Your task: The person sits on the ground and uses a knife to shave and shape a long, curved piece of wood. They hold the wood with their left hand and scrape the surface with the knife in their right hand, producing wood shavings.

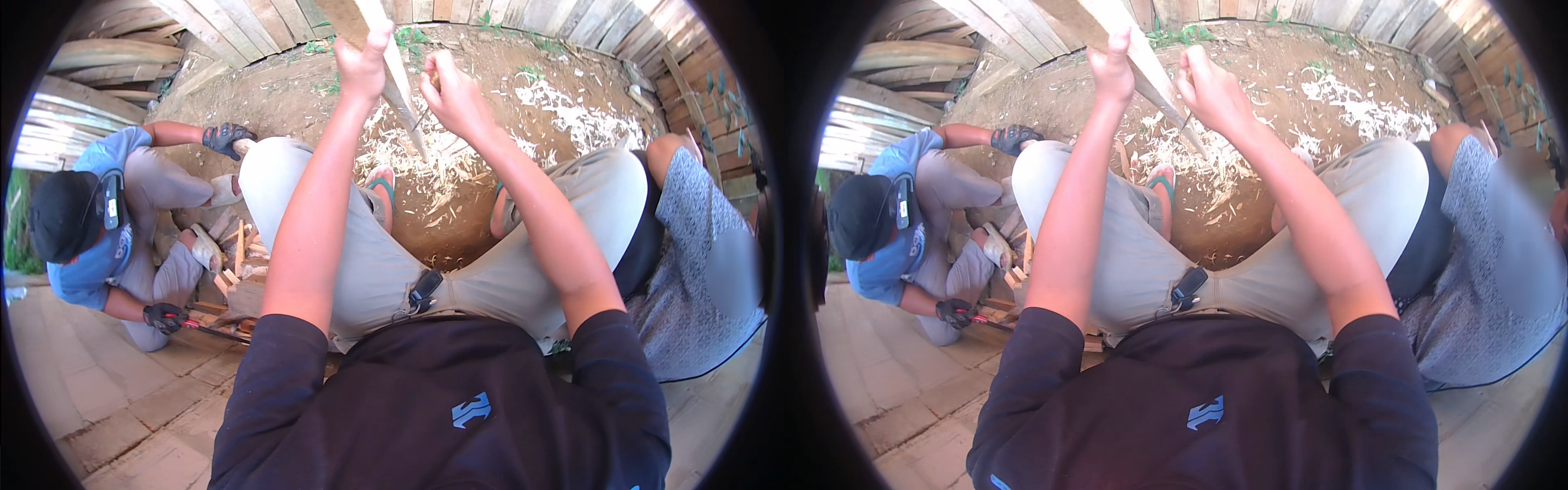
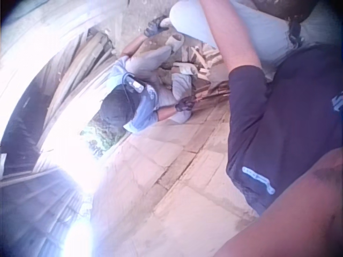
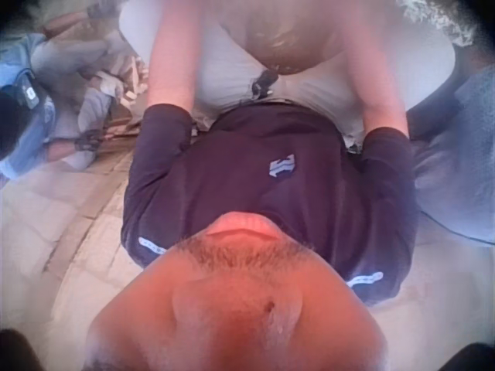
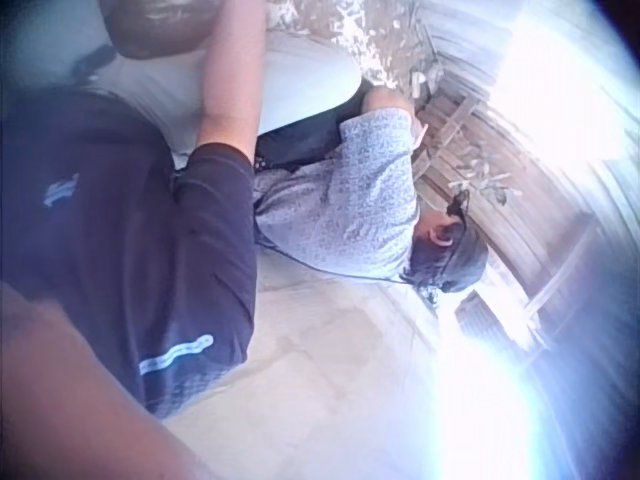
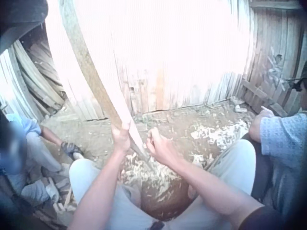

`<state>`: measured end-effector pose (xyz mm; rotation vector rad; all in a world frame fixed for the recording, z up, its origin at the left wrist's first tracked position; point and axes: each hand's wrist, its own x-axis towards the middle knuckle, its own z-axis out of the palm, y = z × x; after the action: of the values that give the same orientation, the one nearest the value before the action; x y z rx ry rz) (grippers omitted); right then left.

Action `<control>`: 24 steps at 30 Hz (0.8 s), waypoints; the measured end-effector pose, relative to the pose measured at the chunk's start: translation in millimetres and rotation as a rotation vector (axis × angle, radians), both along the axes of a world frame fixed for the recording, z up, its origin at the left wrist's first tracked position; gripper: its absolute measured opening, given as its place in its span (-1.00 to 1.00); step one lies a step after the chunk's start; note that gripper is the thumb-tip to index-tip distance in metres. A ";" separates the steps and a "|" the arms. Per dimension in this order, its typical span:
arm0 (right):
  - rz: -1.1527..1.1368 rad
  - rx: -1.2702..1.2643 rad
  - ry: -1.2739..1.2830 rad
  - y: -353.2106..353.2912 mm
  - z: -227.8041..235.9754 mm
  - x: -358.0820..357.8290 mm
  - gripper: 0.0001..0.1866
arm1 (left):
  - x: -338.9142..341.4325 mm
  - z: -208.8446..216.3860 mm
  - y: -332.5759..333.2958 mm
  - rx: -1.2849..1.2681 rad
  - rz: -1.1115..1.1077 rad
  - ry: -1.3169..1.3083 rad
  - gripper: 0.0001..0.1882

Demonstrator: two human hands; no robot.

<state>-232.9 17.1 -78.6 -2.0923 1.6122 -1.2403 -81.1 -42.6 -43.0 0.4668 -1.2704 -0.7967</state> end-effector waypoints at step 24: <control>-0.164 0.286 0.215 6.8 44.1 -49.8 -0.64 | 3.9 -9.8 -17.0 -0.005 -0.035 -0.256 -0.20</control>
<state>-282.6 23.9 -34.5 -1.9997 1.9561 -0.7871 -77.3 -59.6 -52.8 0.5569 -1.5200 -0.7803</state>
